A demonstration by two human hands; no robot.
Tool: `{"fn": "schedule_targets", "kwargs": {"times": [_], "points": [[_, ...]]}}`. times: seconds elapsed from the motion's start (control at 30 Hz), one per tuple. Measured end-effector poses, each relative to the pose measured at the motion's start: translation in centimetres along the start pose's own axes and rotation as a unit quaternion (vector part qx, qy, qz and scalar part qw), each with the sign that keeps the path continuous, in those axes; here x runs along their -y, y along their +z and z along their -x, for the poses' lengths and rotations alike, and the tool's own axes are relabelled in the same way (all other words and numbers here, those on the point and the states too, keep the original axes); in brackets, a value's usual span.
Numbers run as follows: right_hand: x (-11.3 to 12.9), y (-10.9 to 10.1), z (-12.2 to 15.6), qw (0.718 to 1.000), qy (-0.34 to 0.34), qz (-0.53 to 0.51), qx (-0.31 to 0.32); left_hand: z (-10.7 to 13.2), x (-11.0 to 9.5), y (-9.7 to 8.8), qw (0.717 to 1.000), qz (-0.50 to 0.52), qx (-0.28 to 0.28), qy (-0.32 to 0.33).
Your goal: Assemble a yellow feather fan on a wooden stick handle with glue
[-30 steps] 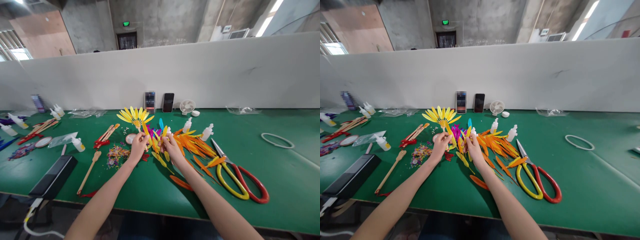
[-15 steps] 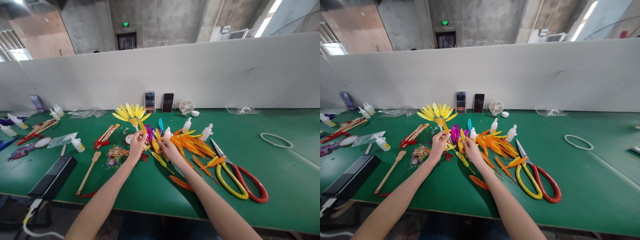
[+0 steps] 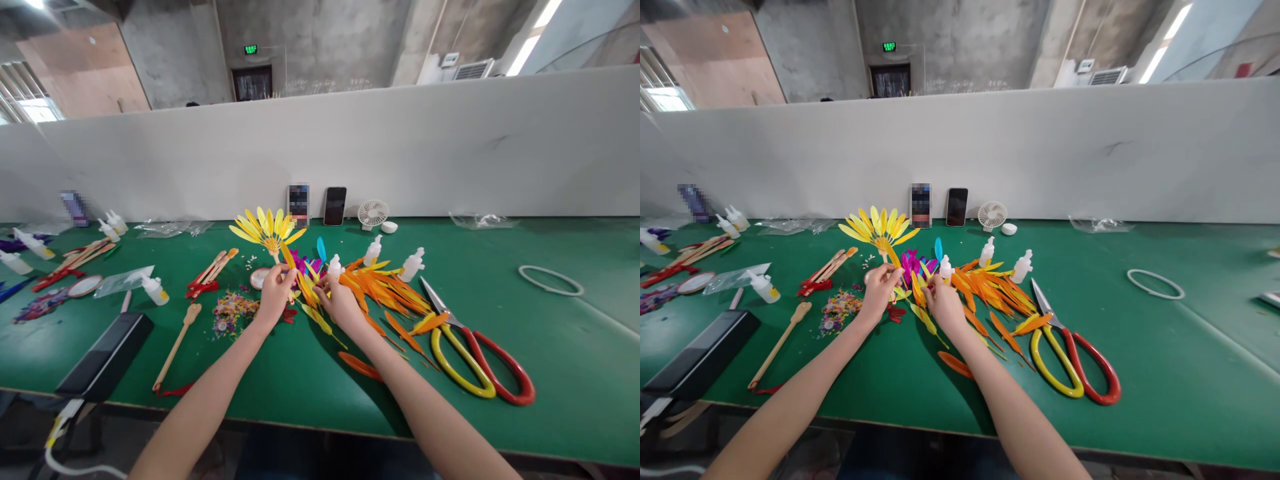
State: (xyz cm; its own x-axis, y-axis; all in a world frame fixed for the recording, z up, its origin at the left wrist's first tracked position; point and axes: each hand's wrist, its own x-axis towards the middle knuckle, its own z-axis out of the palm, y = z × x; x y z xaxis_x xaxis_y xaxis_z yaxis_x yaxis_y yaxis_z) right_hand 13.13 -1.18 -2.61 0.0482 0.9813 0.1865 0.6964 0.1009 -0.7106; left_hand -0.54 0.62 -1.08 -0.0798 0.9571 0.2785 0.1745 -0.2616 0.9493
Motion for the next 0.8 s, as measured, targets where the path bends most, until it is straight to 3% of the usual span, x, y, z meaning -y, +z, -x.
{"fn": "schedule_targets", "kwargs": {"times": [0.07,0.13,0.27,0.37,0.5,0.8], "points": [[0.07,0.04,0.04,0.999,-0.045,-0.026,-0.018,0.08,-0.11,0.03,1.000,0.007,0.008,0.000],[0.19,0.20,0.06,0.993,-0.072,-0.098,0.004,0.19,-0.25,0.13,1.000,0.014,0.018,-0.003],[0.41,0.69,0.08,0.956,-0.036,-0.269,0.113,0.39,-0.34,0.43,0.999,0.022,0.026,-0.020],[0.57,0.80,0.14,0.933,-0.016,-0.333,0.135,0.47,-0.28,0.59,0.999,0.018,0.027,-0.028],[0.79,0.55,0.26,0.928,-0.016,-0.352,0.124,0.60,-0.27,0.62,0.998,0.016,0.048,-0.027],[0.81,0.38,0.33,0.952,-0.048,-0.295,0.068,0.82,-0.42,0.50,0.998,0.009,0.053,-0.014]]}}
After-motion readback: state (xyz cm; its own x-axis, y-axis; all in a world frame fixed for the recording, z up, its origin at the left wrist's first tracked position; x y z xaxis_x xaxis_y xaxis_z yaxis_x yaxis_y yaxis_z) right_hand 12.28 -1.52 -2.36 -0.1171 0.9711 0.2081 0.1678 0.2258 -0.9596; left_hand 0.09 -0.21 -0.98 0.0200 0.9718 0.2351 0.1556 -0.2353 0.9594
